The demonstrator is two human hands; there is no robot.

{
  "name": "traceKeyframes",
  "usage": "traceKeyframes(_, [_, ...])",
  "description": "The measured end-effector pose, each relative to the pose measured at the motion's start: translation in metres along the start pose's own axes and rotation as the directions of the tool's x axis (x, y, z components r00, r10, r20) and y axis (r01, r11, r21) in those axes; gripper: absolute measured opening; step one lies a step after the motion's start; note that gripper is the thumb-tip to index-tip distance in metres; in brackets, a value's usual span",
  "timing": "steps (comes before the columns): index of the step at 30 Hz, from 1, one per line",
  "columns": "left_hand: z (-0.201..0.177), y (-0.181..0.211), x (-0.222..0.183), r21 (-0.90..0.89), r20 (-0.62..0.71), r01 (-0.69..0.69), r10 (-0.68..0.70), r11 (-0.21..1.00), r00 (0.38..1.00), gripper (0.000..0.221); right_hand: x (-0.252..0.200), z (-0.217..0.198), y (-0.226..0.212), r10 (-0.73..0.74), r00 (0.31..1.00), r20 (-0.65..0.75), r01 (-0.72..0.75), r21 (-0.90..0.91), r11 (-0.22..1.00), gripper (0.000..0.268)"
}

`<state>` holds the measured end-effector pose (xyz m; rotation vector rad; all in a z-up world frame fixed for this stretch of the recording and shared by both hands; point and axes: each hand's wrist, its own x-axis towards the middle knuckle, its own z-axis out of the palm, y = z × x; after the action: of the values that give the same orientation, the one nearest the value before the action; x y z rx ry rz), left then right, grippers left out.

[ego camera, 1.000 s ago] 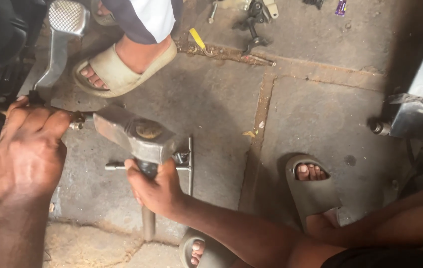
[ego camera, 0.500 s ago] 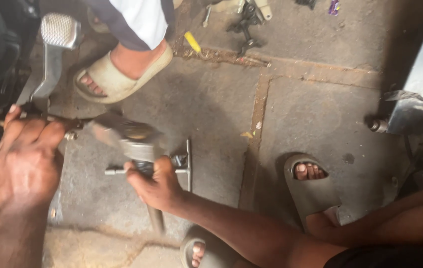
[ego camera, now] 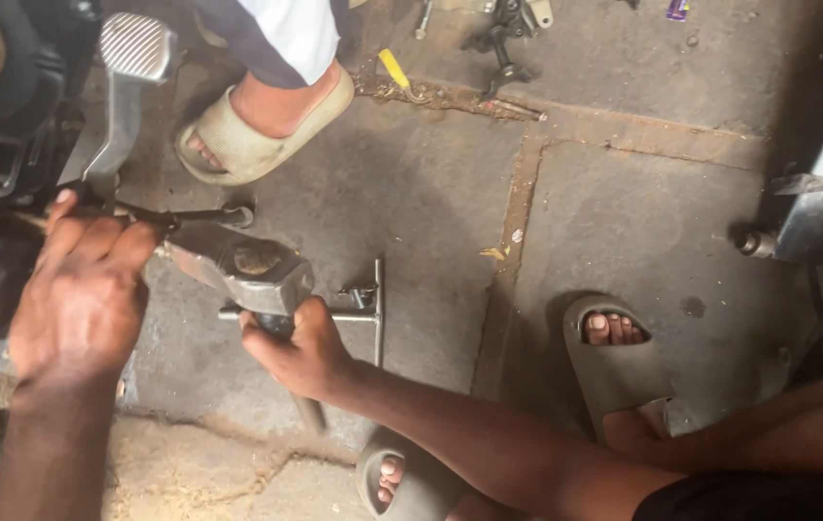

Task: Repairing a motorcycle kickstand or frame area using a hammer and a T-handle wrench.

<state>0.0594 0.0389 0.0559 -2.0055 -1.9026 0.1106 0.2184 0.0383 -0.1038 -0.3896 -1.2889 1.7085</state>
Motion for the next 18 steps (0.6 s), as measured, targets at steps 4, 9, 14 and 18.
traceKeyframes(4, [0.030,-0.017,-0.022,0.033,-0.010,0.044,-0.044,0.998,0.999,0.034,-0.014,-0.002,-0.006,0.025,0.999,-0.047,-0.019,0.110,0.994,0.022])
traceKeyframes(9, [0.048,-0.035,-0.029,-0.099,0.053,0.045,-0.040,0.994,0.998,0.013,-0.050,-0.013,0.184,0.620,0.642,0.451,-0.612,0.789,0.060,0.021])
traceKeyframes(14, [0.012,-0.014,-0.011,-0.237,-0.023,-0.022,0.018,0.971,1.000,0.016,-0.027,-0.006,-0.001,0.221,0.971,-0.097,-0.194,0.234,0.953,0.007])
traceKeyframes(18, [0.010,-0.005,-0.005,-0.149,-0.089,-0.045,0.032,0.988,0.996,0.021,-0.026,-0.005,-0.019,0.132,0.987,-0.087,-0.114,0.189,0.975,0.017])
